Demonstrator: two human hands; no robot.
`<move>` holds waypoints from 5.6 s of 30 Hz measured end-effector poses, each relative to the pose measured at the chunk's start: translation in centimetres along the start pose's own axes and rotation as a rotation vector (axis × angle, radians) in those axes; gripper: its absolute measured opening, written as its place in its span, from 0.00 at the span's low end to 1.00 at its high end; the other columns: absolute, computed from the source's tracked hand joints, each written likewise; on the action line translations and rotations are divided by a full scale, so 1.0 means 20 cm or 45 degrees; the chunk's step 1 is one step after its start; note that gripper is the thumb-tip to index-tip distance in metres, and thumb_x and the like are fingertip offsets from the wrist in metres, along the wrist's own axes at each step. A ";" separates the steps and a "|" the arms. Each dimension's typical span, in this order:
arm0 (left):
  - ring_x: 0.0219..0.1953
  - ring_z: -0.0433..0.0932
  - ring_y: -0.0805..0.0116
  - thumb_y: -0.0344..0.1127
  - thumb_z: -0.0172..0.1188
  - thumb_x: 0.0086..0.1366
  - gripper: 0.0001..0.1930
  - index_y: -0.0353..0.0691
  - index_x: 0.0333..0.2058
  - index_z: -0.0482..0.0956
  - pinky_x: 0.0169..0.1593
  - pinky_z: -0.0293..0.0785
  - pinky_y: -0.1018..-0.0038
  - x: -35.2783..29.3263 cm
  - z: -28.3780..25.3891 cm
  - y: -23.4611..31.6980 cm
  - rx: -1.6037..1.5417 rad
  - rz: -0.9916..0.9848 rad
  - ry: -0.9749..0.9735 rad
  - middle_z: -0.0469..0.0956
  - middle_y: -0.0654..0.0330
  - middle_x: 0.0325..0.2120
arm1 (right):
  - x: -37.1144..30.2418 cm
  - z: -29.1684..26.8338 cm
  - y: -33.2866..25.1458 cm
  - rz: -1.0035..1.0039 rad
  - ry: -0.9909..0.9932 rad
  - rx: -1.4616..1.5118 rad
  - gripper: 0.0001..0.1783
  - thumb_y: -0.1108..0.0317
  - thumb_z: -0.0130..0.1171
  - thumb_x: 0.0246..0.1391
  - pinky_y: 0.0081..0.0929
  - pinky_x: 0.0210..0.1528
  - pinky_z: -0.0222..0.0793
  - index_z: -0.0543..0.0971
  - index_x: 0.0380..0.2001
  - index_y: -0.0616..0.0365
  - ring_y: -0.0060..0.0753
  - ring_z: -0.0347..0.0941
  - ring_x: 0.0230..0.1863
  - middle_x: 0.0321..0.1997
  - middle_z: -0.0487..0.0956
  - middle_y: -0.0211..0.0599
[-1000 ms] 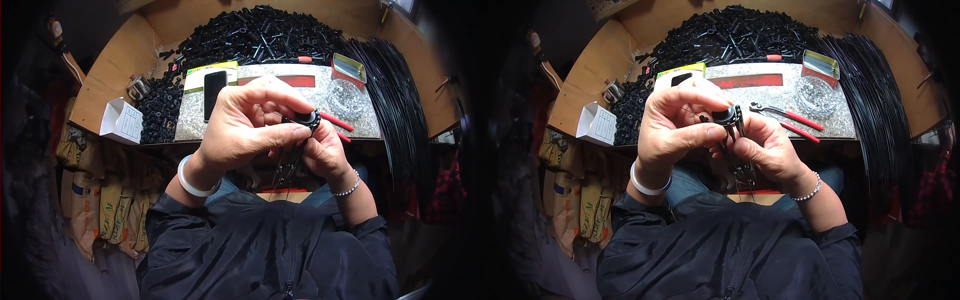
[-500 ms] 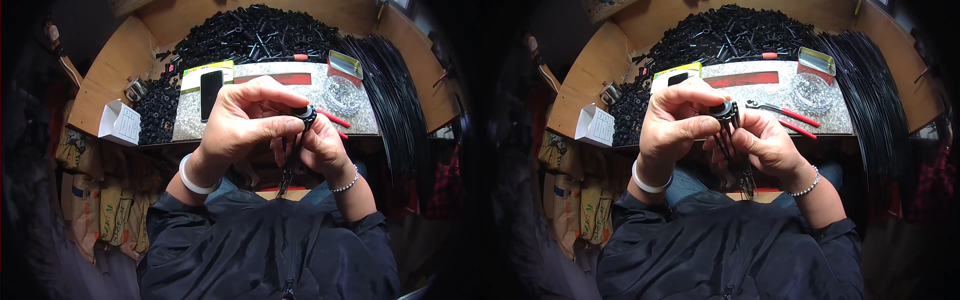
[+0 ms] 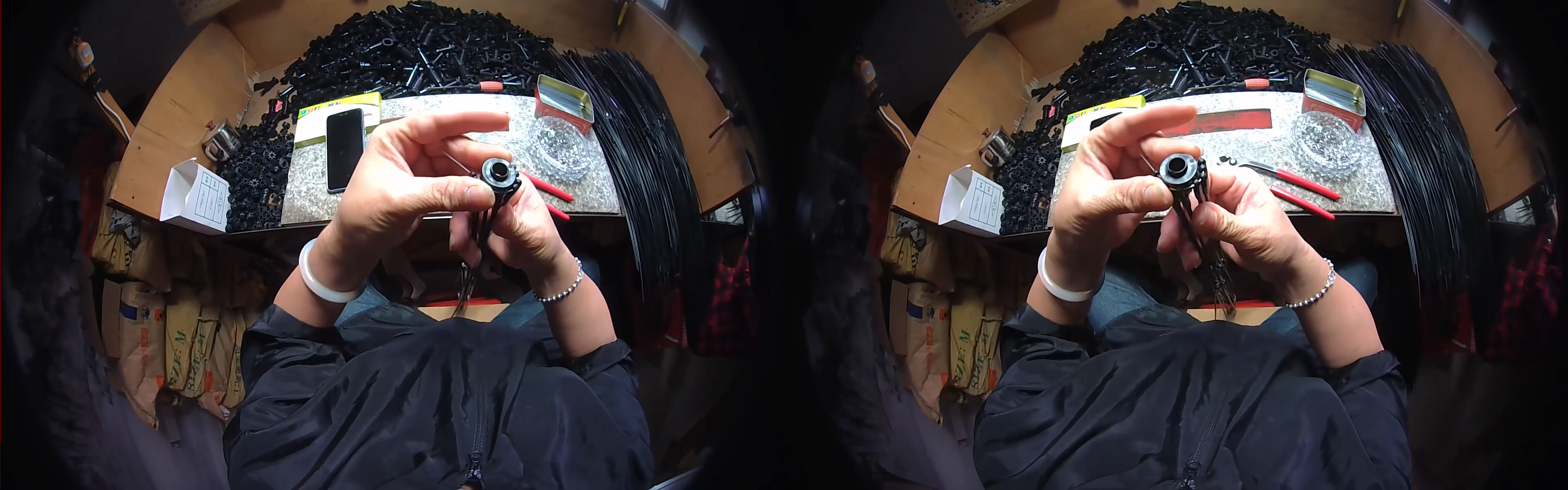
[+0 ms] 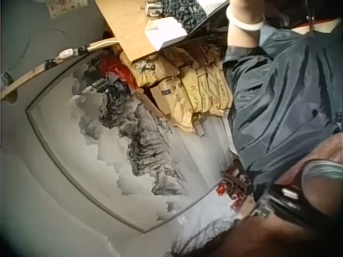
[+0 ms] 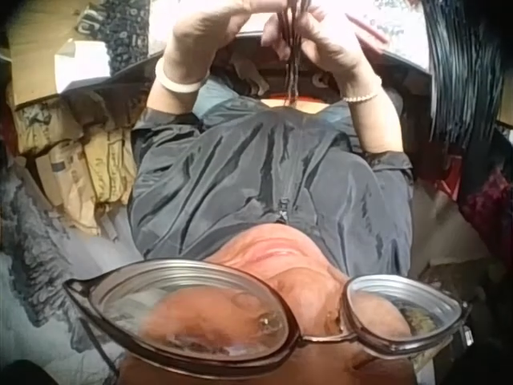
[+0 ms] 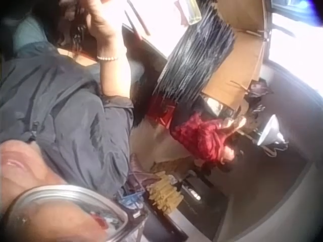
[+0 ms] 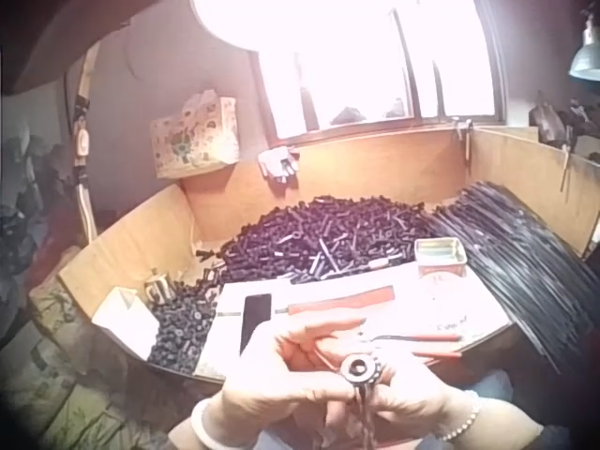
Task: Assembling umbrella ribs by inserting them into a hub and securing them with wire using pliers.
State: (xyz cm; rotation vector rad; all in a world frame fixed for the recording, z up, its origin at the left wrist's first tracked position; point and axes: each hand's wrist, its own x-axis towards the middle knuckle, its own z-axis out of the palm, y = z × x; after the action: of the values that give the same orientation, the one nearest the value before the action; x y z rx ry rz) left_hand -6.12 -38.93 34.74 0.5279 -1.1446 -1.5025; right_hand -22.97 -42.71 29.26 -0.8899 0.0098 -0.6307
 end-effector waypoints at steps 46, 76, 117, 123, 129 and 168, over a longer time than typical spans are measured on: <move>0.38 0.80 0.69 0.19 0.57 0.55 0.14 0.28 0.43 0.75 0.40 0.76 0.79 -0.08 0.10 0.08 1.326 0.466 -0.092 0.78 0.53 0.35 | -0.10 0.08 0.14 -0.494 0.286 -0.549 0.19 0.61 0.46 0.63 0.15 0.31 0.70 0.57 0.50 0.59 0.20 0.73 0.28 0.33 0.75 0.39; 0.43 0.77 0.60 0.37 0.54 0.65 0.13 0.32 0.41 0.78 0.48 0.71 0.68 -0.04 0.02 -0.20 0.848 0.460 -0.025 0.78 0.50 0.37 | -0.05 0.03 0.22 -0.490 0.155 -1.523 0.09 0.68 0.49 0.59 0.37 0.36 0.70 0.73 0.38 0.62 0.49 0.75 0.35 0.33 0.76 0.47; 0.15 0.57 0.90 0.35 0.45 0.69 0.14 0.33 0.40 0.79 0.19 0.49 0.86 -0.05 -0.15 -0.31 0.855 0.215 0.604 0.68 0.75 0.13 | -0.26 0.08 -0.30 -0.498 0.245 -2.989 0.22 0.67 0.71 0.32 0.25 0.28 0.68 0.82 0.38 0.52 0.30 0.71 0.29 0.35 0.69 0.35; 0.22 0.62 0.88 0.35 0.45 0.69 0.14 0.32 0.39 0.78 0.25 0.56 0.86 -0.05 -0.15 -0.33 0.866 0.271 0.565 0.72 0.71 0.19 | -0.28 0.11 -0.32 -0.583 0.094 -3.166 0.16 0.66 0.69 0.37 0.27 0.28 0.69 0.78 0.32 0.60 0.34 0.71 0.30 0.37 0.72 0.39; 0.18 0.56 0.89 0.39 0.46 0.69 0.16 0.31 0.39 0.78 0.21 0.51 0.85 -0.10 -0.08 -0.27 0.806 0.152 0.453 0.62 0.76 0.13 | -0.34 0.07 -0.36 0.162 -0.091 -2.217 0.17 0.66 0.65 0.44 0.29 0.24 0.68 0.67 0.21 0.64 0.40 0.74 0.23 0.26 0.75 0.47; 0.19 0.61 0.84 0.36 0.47 0.68 0.13 0.33 0.39 0.77 0.22 0.58 0.80 -0.10 -0.01 -0.36 0.728 0.085 0.332 0.66 0.69 0.13 | -0.38 -0.01 -0.27 0.533 -0.085 -1.604 0.32 0.77 0.49 0.53 0.30 0.51 0.64 0.58 0.62 0.63 0.46 0.71 0.46 0.46 0.72 0.49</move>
State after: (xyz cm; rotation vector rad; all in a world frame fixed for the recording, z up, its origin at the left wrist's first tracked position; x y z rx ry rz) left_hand -8.86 -37.86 27.91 1.0296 -1.3635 -0.9983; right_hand -31.98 -41.43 31.07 -2.0488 0.5716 -0.1316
